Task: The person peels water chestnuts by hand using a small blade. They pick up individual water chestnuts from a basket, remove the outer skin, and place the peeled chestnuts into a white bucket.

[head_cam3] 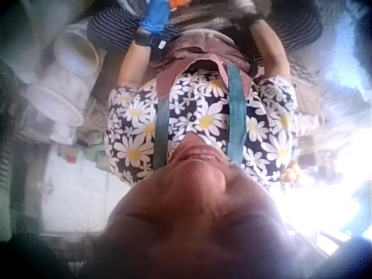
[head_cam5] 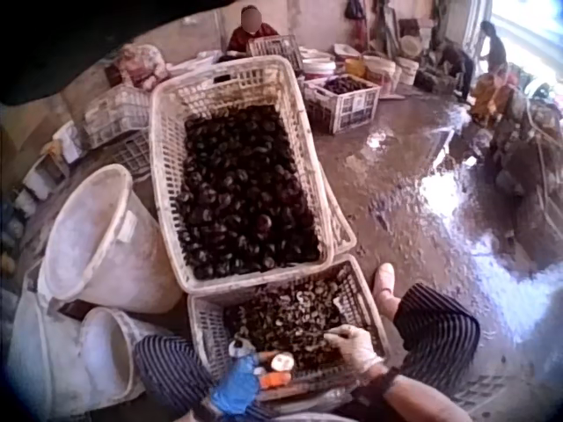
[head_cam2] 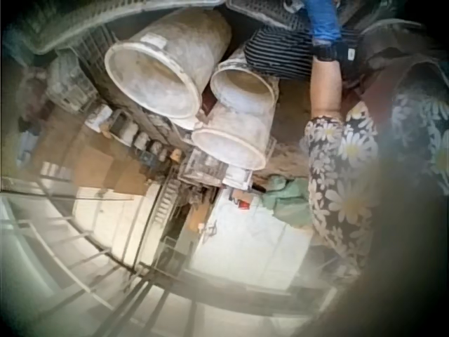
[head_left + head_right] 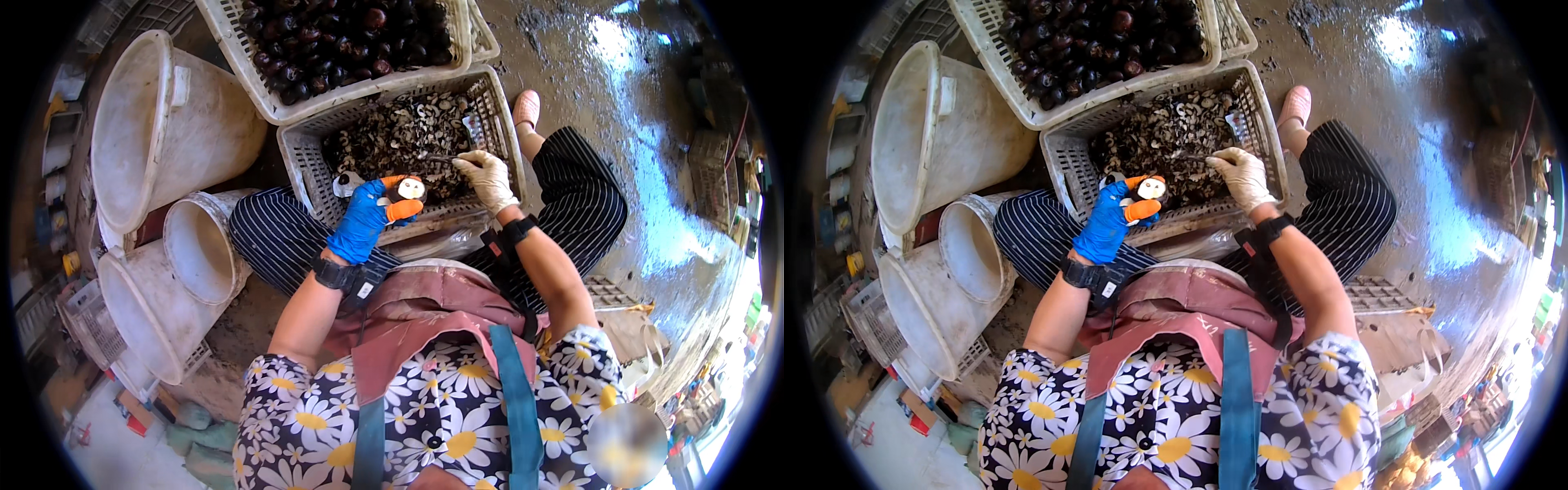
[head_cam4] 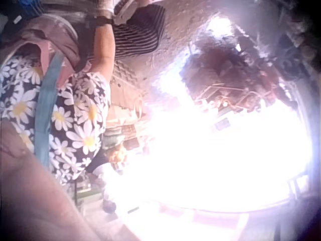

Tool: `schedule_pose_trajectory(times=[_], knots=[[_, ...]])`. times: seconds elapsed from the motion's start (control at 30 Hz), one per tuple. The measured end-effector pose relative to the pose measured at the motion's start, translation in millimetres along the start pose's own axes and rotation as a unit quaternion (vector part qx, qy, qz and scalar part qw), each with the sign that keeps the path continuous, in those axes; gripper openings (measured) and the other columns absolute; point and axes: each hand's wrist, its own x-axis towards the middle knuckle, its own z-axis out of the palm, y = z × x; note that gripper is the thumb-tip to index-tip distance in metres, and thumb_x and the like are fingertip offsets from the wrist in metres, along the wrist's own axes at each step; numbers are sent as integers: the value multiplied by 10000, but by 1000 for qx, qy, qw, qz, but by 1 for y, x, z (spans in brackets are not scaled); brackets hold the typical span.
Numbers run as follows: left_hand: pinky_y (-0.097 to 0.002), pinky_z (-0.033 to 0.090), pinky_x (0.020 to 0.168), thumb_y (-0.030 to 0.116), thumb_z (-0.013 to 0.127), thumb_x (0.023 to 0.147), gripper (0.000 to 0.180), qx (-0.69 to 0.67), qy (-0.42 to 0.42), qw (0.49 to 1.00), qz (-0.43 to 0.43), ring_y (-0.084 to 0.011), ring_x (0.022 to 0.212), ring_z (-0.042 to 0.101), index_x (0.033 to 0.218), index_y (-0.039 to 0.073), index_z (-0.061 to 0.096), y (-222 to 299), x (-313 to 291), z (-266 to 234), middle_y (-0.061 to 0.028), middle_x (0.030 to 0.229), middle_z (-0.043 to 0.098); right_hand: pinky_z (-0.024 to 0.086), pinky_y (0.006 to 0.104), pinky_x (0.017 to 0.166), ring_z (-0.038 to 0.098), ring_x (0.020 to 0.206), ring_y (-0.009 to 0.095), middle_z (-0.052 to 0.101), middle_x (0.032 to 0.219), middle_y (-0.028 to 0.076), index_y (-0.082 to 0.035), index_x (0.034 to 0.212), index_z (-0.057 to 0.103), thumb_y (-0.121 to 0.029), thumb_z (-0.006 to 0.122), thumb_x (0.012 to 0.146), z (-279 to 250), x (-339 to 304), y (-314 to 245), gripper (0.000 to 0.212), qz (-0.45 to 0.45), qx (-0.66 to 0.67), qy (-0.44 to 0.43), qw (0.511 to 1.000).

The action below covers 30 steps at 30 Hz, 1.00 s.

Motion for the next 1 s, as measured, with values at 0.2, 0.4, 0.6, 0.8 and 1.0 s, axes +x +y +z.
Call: schedule_pose_trajectory(times=[0.2,0.4,0.6,0.8,1.0], knots=[[-223,511,702,65,751,740,432,100,39,994,34,-97,824,613,1137,21,588,-2,10,-6,-27,952,651,468,237,767,578,827,91,649,875,23,-1,933,665,-33,682,798,13,-38,-69,139,-32,255,-121,959],[-223,494,767,67,758,732,453,38,-43,998,29,-106,867,607,1144,0,583,4,-4,4,-35,1002,647,479,233,706,596,738,93,680,815,58,-17,894,688,-120,715,783,10,-20,-29,154,-21,56,-41,997],[-219,494,682,79,743,753,432,48,8,999,-7,-66,797,590,1144,-2,578,3,5,-4,-11,953,641,461,211,678,558,731,58,643,825,-6,-16,923,670,-112,697,810,7,-15,-27,150,12,237,-20,971],[-241,502,755,58,771,715,460,118,24,985,120,-91,864,600,1134,5,588,-9,14,-5,-36,971,655,477,239,711,596,760,106,665,837,36,-34,901,681,-66,721,762,18,-51,-73,148,-169,188,-83,964],[-246,512,775,41,813,655,485,212,49,973,81,-109,859,611,1084,4,590,-14,8,-4,-47,974,650,490,250,663,603,701,119,665,805,55,-42,888,699,-111,742,744,7,-19,-43,165,-141,49,8,989]])
